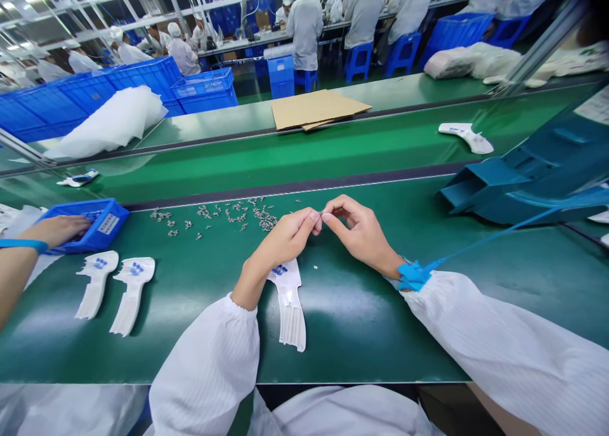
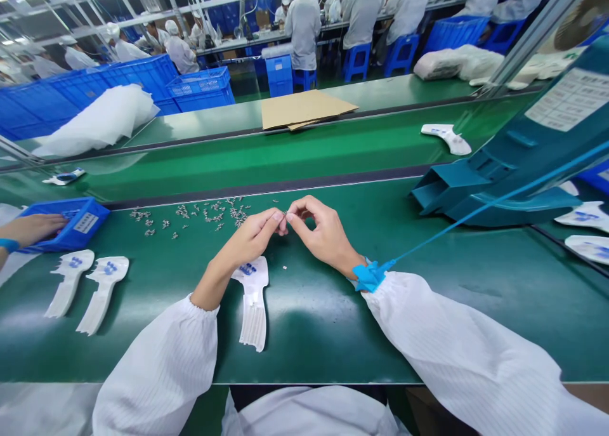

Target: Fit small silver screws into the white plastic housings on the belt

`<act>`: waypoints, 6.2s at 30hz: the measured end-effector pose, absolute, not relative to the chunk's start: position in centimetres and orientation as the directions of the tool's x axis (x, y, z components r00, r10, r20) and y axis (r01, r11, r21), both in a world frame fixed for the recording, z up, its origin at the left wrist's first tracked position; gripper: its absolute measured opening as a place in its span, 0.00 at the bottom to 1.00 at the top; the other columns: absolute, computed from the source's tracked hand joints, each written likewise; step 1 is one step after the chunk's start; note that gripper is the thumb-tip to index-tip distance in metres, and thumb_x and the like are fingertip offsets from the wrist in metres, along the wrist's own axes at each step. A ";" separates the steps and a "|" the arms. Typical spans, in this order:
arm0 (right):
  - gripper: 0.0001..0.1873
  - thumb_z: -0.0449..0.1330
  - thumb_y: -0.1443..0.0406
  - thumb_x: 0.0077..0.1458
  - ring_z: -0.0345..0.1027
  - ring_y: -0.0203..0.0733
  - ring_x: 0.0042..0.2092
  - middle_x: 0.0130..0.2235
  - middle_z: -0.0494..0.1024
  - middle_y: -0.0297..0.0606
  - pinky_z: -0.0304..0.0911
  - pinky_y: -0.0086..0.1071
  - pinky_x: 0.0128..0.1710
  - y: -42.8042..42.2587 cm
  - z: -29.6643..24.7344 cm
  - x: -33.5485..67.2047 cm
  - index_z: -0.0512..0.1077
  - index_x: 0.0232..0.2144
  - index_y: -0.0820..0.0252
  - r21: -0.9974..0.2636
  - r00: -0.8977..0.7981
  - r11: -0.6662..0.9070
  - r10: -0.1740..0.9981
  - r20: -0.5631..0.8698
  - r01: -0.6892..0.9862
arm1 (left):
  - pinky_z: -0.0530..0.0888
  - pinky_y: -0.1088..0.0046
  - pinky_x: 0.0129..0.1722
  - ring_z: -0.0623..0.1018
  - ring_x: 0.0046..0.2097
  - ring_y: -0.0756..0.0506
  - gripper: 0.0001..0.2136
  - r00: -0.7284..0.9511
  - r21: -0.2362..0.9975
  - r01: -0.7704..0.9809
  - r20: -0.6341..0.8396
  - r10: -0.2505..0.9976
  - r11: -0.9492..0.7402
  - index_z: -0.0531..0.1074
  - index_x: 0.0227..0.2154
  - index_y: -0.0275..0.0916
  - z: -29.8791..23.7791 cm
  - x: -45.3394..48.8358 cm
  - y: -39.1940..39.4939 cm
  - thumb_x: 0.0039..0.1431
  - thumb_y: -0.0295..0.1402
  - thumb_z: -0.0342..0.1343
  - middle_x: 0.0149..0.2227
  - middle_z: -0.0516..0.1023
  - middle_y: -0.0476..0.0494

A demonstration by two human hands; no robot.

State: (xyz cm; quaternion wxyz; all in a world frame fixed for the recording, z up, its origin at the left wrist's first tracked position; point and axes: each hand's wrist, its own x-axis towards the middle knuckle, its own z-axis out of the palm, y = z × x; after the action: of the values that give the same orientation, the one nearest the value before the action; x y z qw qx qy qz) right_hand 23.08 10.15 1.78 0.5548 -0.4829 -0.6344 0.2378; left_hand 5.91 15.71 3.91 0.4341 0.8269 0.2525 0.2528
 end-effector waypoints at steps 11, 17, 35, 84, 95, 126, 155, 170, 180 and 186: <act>0.05 0.57 0.70 0.61 0.71 0.46 0.39 0.36 0.78 0.39 0.67 0.41 0.39 10.2 2.1 24.1 0.70 0.36 0.54 -0.312 -0.176 0.628 0.591 0.787 0.713 | 0.74 0.69 0.35 0.77 0.32 0.46 0.22 0.755 0.982 0.122 0.002 0.656 -0.143 0.64 0.26 0.40 4.5 6.1 15.5 0.68 0.48 0.37 0.23 0.69 0.48; 0.03 0.57 0.67 0.61 0.69 0.45 0.36 0.33 0.75 0.38 0.66 0.40 0.38 10.1 2.1 23.8 0.69 0.35 0.53 -0.496 -0.010 0.498 0.713 0.701 0.711 | 0.72 0.71 0.40 0.78 0.42 0.46 0.13 0.579 0.915 0.175 0.203 0.789 -0.364 0.70 0.44 0.41 4.9 6.1 15.3 0.62 0.41 0.58 0.41 0.79 0.44; 0.06 0.57 0.70 0.61 0.70 0.47 0.40 0.37 0.78 0.40 0.66 0.42 0.41 10.3 1.8 23.8 0.71 0.37 0.53 -0.313 -0.205 0.603 0.636 0.744 0.734 | 0.72 0.73 0.29 0.77 0.29 0.49 0.20 0.605 0.827 0.361 0.145 0.783 -0.432 0.64 0.27 0.40 3.3 6.8 15.4 0.73 0.41 0.35 0.25 0.75 0.48; 0.06 0.57 0.71 0.61 0.70 0.45 0.37 0.35 0.77 0.38 0.67 0.40 0.37 10.1 2.2 24.2 0.70 0.36 0.54 -0.288 -0.175 0.606 0.589 0.789 0.741 | 0.67 0.68 0.47 0.74 0.40 0.46 0.10 0.611 0.802 0.284 0.270 0.744 -0.525 0.71 0.36 0.41 5.2 6.1 14.6 0.69 0.37 0.47 0.36 0.76 0.46; 0.11 0.59 0.74 0.57 0.72 0.45 0.39 0.36 0.79 0.37 0.71 0.40 0.40 10.6 2.5 25.7 0.70 0.39 0.52 0.022 -0.398 0.661 0.425 0.813 0.750 | 0.66 0.78 0.23 0.76 0.28 0.47 0.22 0.671 0.954 0.273 -0.096 0.735 -0.125 0.52 0.21 0.44 5.3 6.3 14.4 0.67 0.50 0.38 0.17 0.53 0.56; 0.08 0.57 0.61 0.58 0.62 0.35 0.30 0.29 0.73 0.32 0.58 0.27 0.30 4.9 6.1 17.8 0.71 0.30 0.60 -0.904 -0.512 0.015 0.828 -0.228 0.427 | 0.73 0.63 0.46 0.75 0.46 0.43 0.11 0.319 0.601 0.651 0.338 0.885 -0.464 0.70 0.50 0.42 3.4 -1.7 0.1 0.66 0.31 0.54 0.45 0.78 0.43; 0.05 0.59 0.64 0.54 0.63 0.40 0.28 0.25 0.73 0.34 0.50 0.31 0.25 7.3 6.6 15.2 0.69 0.26 0.56 -0.450 -0.544 0.350 0.717 -0.436 0.822 | 0.65 0.53 0.59 0.66 0.62 0.36 0.31 0.413 0.650 0.641 0.156 0.897 -0.408 0.59 0.59 0.45 0.4 -3.5 -0.7 0.57 0.45 0.64 0.59 0.71 0.43; 0.15 0.53 0.66 0.62 0.74 0.48 0.43 0.50 0.74 0.45 0.68 0.40 0.41 9.7 4.2 21.9 0.72 0.50 0.57 -0.304 -0.407 0.377 0.913 -0.038 0.875 | 0.66 0.53 0.58 0.68 0.61 0.35 0.31 0.402 0.607 0.670 0.186 0.897 -0.427 0.58 0.60 0.42 0.6 -3.3 -0.8 0.58 0.42 0.64 0.59 0.71 0.40; 0.12 0.51 0.65 0.63 0.72 0.49 0.40 0.39 0.77 0.45 0.67 0.42 0.41 9.3 3.4 21.3 0.74 0.37 0.60 -0.389 -0.417 0.387 0.909 0.007 0.836 | 0.66 0.52 0.58 0.67 0.61 0.36 0.26 0.407 0.614 0.653 0.210 0.889 -0.444 0.59 0.60 0.45 0.8 -3.4 -0.8 0.62 0.41 0.60 0.59 0.70 0.40; 0.15 0.60 0.52 0.58 0.68 0.40 0.35 0.33 0.76 0.36 0.65 0.33 0.36 4.5 5.9 18.4 0.74 0.35 0.58 -0.918 -0.462 -0.123 0.834 -0.302 0.378 | 0.73 0.63 0.44 0.76 0.43 0.43 0.08 0.175 0.760 0.533 0.332 0.927 -0.372 0.69 0.47 0.43 1.3 -2.5 -1.6 0.67 0.32 0.54 0.41 0.78 0.44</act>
State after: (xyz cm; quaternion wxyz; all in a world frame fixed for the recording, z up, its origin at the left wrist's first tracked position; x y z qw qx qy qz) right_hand 18.43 4.47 5.93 0.1977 -0.4793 -0.6321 0.5759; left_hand -2.53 -1.62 1.26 0.2468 0.7256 0.5029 0.3995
